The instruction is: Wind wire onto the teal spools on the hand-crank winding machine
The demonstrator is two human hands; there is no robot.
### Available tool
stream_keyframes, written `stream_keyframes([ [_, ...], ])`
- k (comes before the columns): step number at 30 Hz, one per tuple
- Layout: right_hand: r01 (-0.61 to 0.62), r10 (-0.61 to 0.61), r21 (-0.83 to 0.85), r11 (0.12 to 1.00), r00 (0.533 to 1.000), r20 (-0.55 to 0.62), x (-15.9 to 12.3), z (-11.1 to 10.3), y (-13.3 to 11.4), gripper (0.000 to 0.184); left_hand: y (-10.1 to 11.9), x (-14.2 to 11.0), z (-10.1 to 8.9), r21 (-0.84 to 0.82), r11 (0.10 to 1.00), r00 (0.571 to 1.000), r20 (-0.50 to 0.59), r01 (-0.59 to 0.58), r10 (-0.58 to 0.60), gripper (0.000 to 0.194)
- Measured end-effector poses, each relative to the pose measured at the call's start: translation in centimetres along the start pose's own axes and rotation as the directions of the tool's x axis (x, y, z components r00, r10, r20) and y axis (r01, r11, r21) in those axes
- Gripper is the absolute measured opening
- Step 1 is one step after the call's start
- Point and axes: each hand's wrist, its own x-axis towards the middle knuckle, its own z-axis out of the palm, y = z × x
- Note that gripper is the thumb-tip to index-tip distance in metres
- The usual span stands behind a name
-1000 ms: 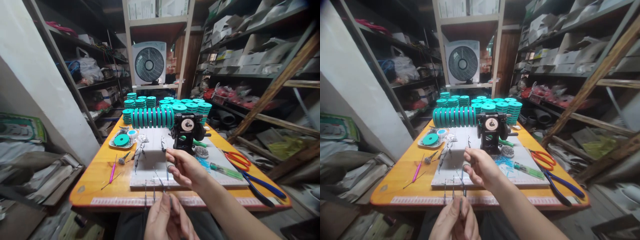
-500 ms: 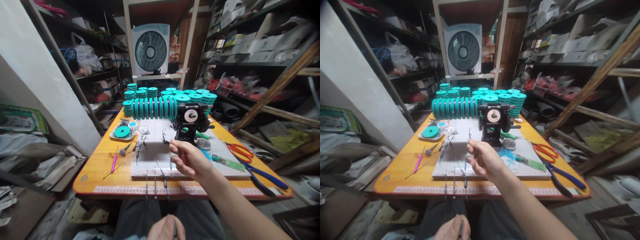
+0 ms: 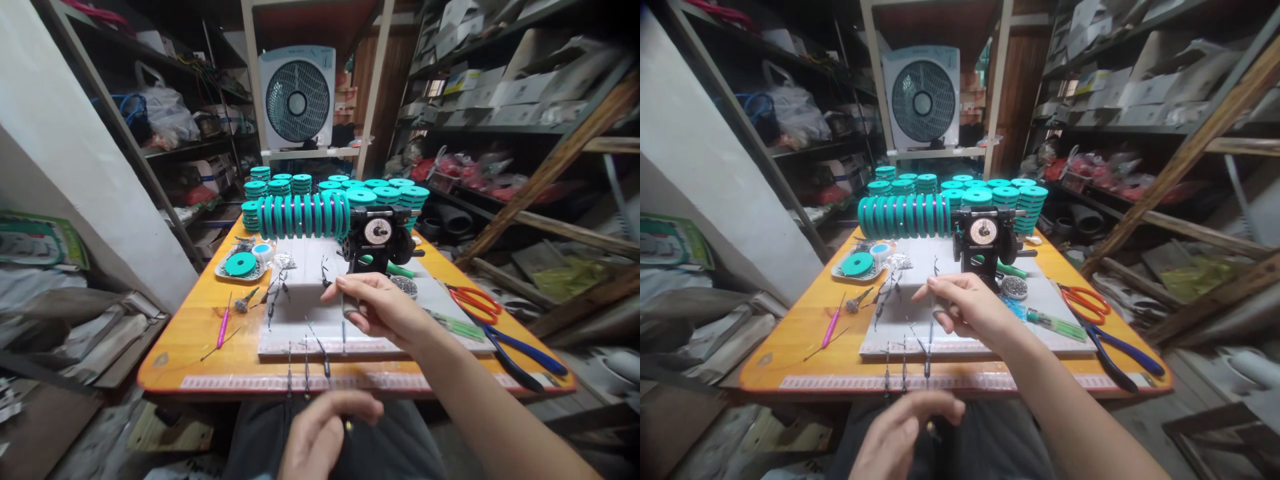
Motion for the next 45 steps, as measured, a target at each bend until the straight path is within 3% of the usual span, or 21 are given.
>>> stream_keyframes([
  [2,0.025,-0.023,-0.173,0.985,1.000,0.014,0.1,-0.5,-0.7,0.041,1.1,1.4,0.2,-0.030,0.997,0.997,0.022,-0.073,0.074,0.046],
  [4,0.055,-0.041,-0.321,0.945,0.998,0.052,0.1,-0.9,-1.3,0.044,2.3,2.9,0.6,-0.096,0.995,0.999,0.050,-0.004,0.009,0.045],
  [9,0.115,-0.089,-0.492,0.863,0.993,0.076,0.0,-1.4,-2.0,0.042,4.1,5.5,1.7,-0.007,0.997,0.993,0.085,0.077,-0.077,0.032],
  [11,0.096,-0.070,-0.416,0.904,0.995,0.077,-0.1,-1.4,-1.7,0.040,4.1,6.0,1.9,-0.021,0.996,0.994,0.078,0.082,-0.080,0.030],
  [14,-0.017,0.022,-0.043,0.999,0.992,0.122,0.0,-1.1,-0.9,0.032,3.4,6.0,1.9,-0.104,0.990,0.994,0.063,0.093,-0.086,0.029],
  [16,-0.124,0.096,0.232,0.965,0.987,0.129,0.3,-0.8,-0.2,0.029,2.8,5.5,1.9,-0.180,0.980,0.994,0.075,0.089,-0.077,0.030],
  [19,-0.175,0.163,0.406,0.897,0.985,0.063,0.8,-0.2,0.6,0.029,2.0,4.5,1.8,-0.291,0.951,0.991,0.102,0.109,-0.082,0.032],
  [25,-0.151,0.167,0.422,0.894,0.986,-0.001,1.3,-0.1,1.1,0.029,0.5,2.3,1.0,-0.328,0.915,0.971,0.109,0.237,-0.213,0.034],
  [30,-0.149,0.166,0.413,0.898,0.986,-0.005,1.1,-0.1,1.2,0.029,0.1,1.1,0.5,-0.399,0.851,0.938,0.189,0.343,-0.290,0.033],
  [33,-0.144,0.161,0.408,0.902,0.987,-0.006,1.0,0.0,1.2,0.029,-0.4,0.8,0.5,-0.434,0.833,0.938,0.208,0.342,-0.277,0.035],
  [41,-0.099,0.097,0.360,0.928,0.995,0.022,0.8,0.0,0.8,0.030,-1.5,0.6,-0.3,-0.385,0.870,0.952,0.112,0.307,-0.286,0.045],
  [45,-0.081,0.096,0.374,0.924,0.995,-0.022,0.8,-0.3,0.9,0.030,-1.6,0.1,-0.5,-0.387,0.867,0.950,0.125,0.312,-0.286,0.038],
])
